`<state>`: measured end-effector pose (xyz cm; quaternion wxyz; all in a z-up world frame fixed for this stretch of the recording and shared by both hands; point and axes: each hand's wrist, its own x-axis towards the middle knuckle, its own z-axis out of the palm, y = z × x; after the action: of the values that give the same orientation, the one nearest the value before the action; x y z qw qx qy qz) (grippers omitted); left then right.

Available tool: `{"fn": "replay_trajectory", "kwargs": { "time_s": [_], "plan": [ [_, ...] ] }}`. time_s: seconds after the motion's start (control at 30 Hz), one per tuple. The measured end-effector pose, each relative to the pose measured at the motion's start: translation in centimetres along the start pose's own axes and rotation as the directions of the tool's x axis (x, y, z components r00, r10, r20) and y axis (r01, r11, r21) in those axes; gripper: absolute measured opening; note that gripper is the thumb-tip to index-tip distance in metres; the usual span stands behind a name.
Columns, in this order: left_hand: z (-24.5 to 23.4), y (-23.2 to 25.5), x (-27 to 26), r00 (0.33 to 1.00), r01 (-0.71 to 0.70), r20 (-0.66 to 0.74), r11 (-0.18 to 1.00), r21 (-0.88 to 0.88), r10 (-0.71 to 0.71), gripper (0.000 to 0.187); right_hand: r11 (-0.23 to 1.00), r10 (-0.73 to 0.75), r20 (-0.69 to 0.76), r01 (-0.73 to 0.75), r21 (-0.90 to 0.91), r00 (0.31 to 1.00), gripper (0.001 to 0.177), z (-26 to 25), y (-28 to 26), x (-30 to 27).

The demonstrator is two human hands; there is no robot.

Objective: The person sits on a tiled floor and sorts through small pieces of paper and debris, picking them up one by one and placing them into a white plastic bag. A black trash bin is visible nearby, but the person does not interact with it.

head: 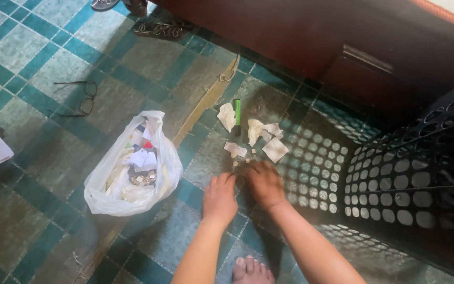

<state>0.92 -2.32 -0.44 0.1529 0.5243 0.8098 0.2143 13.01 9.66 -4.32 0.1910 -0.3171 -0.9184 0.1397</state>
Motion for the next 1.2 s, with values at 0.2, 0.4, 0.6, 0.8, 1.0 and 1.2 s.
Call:
{"fn": "replay_trajectory", "kwargs": {
  "time_s": [0.2,0.4,0.6,0.8,1.0,1.2],
  "plan": [
    [-0.2,0.0,-0.1,1.000,-0.009,-0.009,1.000,-0.022,0.009,0.046,0.987,0.090,-0.018,-0.086,0.134,0.996,0.012,-2.0,-1.7,0.7],
    [-0.1,-0.2,-0.2,1.000,-0.014,-0.002,1.000,-0.016,0.014,0.046,0.987,0.084,0.022,-0.087,0.133,0.996,0.010,-0.5,-1.0,0.2],
    [0.1,-0.7,-0.5,0.999,-0.018,0.032,0.999,-0.035,0.019,0.045,0.993,0.019,-0.048,-0.013,0.118,0.999,0.013,0.4,-0.7,-0.2],
    [1.7,-2.4,-0.4,1.000,0.027,-0.007,0.974,-0.226,-0.029,0.042,0.928,0.192,0.031,-0.191,0.318,0.981,0.014,1.0,-0.5,0.0],
    [-1.4,-2.9,0.6,0.991,0.079,-0.073,0.923,-0.376,-0.114,0.029,0.619,0.301,0.315,-0.435,0.654,0.900,0.022,1.2,-1.6,0.8],
    [-8.0,-2.1,1.5,0.982,0.089,-0.112,0.897,-0.434,-0.152,0.019,0.687,0.114,0.135,-0.176,0.705,0.984,0.015,-0.8,-5.0,4.2]
  ]
}}
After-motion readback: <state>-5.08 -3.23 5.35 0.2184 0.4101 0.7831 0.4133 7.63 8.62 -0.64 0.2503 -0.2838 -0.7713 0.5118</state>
